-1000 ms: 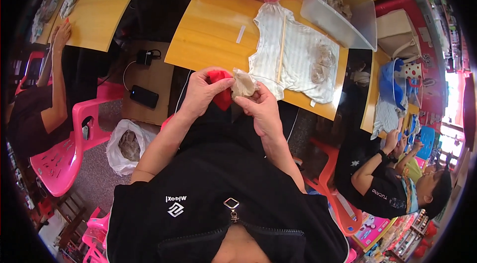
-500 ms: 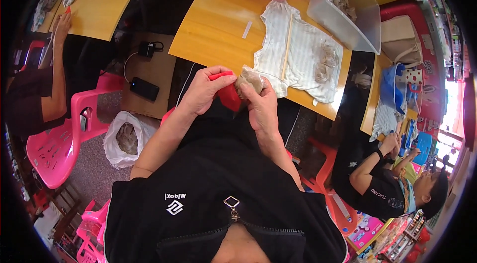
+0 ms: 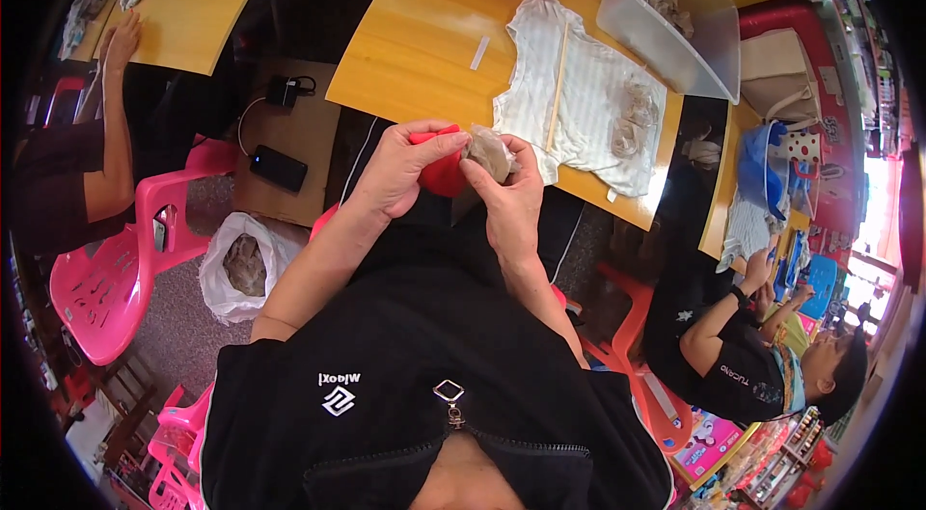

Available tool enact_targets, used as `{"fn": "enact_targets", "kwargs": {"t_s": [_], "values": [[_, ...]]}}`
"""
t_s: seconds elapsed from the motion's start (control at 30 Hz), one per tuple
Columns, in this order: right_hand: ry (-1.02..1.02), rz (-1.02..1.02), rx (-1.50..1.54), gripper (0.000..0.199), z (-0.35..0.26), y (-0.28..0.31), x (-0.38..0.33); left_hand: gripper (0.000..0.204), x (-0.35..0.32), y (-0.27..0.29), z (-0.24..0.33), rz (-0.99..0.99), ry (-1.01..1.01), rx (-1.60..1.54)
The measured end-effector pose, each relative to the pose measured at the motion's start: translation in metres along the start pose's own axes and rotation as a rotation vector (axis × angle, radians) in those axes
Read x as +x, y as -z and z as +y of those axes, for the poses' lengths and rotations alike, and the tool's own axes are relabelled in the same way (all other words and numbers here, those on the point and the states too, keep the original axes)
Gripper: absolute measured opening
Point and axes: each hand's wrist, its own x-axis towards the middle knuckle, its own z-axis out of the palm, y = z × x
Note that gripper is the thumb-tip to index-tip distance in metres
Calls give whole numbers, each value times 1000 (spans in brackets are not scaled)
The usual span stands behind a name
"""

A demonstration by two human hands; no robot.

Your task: Assemble small red fabric pouches by inserting a filler packet and using a wooden stick to tuck in the edges.

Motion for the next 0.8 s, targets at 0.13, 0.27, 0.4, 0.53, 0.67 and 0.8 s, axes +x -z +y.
{"fn": "enact_targets", "kwargs": {"t_s": [0.13,0.27,0.4,0.53,0.67,0.8], "values": [[-108,26,309,37,-3,1,2,18,-1,-3,-1,-9,12,-8],[-144,16,279,41,-1,6,3,17,-1,-2,-5,-6,24,-1],[-60,-7,79,41,-2,7,2,17,0,1,-8,1,34,-27],[8,-32,-144,40,-10,10,4,17,-1,-1,-5,13,41,-63],[23,-126,-312,40,-23,6,0,16,5,3,-2,0,41,-75],[-48,-166,-227,40,-16,10,4,15,7,0,-3,-6,15,-18]]}}
